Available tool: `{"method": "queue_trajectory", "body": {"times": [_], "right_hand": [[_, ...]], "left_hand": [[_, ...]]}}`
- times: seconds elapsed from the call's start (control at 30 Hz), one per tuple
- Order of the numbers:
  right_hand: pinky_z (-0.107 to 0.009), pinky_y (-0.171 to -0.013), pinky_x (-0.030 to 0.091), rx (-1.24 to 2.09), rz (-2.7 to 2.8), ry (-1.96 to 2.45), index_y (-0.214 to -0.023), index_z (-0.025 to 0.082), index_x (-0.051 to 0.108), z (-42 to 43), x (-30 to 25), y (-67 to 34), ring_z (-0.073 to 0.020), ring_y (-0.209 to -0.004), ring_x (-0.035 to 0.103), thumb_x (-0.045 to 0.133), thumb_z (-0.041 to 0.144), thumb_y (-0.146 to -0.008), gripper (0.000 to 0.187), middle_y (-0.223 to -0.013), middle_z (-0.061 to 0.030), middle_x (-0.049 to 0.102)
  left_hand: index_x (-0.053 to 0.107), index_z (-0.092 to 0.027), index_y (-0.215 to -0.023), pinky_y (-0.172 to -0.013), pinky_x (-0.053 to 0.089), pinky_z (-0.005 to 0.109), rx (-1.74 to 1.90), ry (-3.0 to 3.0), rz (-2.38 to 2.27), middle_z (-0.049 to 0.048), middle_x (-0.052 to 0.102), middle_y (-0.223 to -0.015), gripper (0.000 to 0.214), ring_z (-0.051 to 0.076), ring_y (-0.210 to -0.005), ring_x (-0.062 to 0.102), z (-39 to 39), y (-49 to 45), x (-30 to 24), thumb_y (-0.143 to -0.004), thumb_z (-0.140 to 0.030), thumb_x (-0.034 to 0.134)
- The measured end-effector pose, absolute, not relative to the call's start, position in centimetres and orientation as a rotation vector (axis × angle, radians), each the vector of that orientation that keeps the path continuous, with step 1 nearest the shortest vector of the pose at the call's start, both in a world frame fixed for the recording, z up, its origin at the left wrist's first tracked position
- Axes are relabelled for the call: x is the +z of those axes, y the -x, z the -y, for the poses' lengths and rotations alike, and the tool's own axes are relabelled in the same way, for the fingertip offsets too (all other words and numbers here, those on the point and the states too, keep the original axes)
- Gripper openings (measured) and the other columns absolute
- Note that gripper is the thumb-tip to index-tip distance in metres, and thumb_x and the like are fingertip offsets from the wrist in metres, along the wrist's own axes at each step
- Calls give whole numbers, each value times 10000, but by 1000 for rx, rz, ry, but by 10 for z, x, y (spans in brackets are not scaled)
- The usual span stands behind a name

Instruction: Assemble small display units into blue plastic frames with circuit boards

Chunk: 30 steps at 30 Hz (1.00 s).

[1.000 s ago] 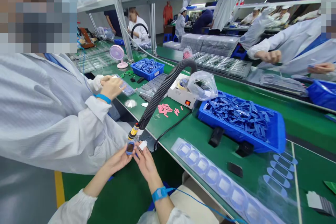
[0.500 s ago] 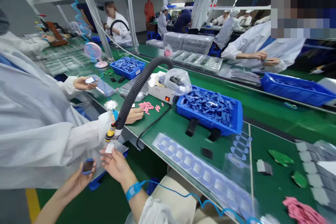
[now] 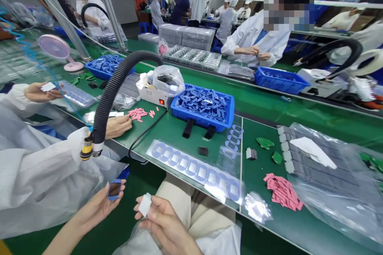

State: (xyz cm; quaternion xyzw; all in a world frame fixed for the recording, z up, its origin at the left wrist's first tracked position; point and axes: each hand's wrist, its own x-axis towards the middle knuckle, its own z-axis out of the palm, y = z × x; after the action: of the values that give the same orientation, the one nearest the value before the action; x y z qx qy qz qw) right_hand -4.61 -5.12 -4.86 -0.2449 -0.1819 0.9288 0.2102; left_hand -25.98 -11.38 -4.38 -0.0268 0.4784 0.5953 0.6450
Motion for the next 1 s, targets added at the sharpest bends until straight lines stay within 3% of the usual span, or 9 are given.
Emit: {"method": "queue_trajectory", "body": {"times": [0.13, 0.27, 0.43, 0.57, 0.77, 1.0], "right_hand": [[-214, -667, 467, 2374, 500, 684, -983, 176, 668, 33, -18, -5, -115, -710, 621, 849, 419, -597, 490, -822, -37, 679], [-229, -603, 441, 2104, 549, 633, -969, 236, 606, 22, 10, -38, -110, -599, 553, 799, 497, -638, 464, -686, 7, 607], [-226, -493, 412, 2041, 562, 504, -892, 262, 585, 16, 28, -53, -89, -444, 416, 693, 581, -715, 381, -600, 34, 523], [-213, -486, 414, 2045, 471, 487, -792, 256, 563, 14, 30, -57, -85, -451, 413, 679, 579, -729, 349, -602, 32, 515], [-213, -450, 423, 1986, 464, 614, -815, 265, 580, 11, 25, -61, -90, -438, 409, 668, 615, -711, 376, -582, 38, 488], [-211, -484, 437, 1939, 499, 527, -966, 288, 640, 11, 28, -62, -84, -455, 443, 614, 538, -811, 296, -610, 30, 498]], "left_hand": [[750, -105, -870, -628, 581, 241, 1213, -7, -947, 106, 759, -781, 361, 186, -693, 709, 89, 184, -8, -599, -328, 835], [753, -169, -878, -701, 533, 210, 1206, -147, -700, 62, 748, -793, 357, 159, -783, 686, 65, 123, 29, -652, -445, 774], [758, -211, -834, -722, 530, 258, 1147, -147, -562, 45, 753, -807, 327, 174, -742, 692, 52, 84, 55, -601, -435, 805], [764, -244, -839, -744, 533, 227, 1166, -96, -556, 12, 777, -815, 327, 159, -776, 708, 47, 72, 60, -565, -408, 836], [768, -253, -833, -753, 549, 219, 1195, -79, -655, -4, 789, -829, 313, 169, -798, 724, 43, 63, 67, -561, -390, 841], [773, -270, -852, -743, 558, 237, 1249, -99, -763, 3, 782, -849, 336, 191, -809, 713, 42, 59, 65, -562, -431, 826]]}}
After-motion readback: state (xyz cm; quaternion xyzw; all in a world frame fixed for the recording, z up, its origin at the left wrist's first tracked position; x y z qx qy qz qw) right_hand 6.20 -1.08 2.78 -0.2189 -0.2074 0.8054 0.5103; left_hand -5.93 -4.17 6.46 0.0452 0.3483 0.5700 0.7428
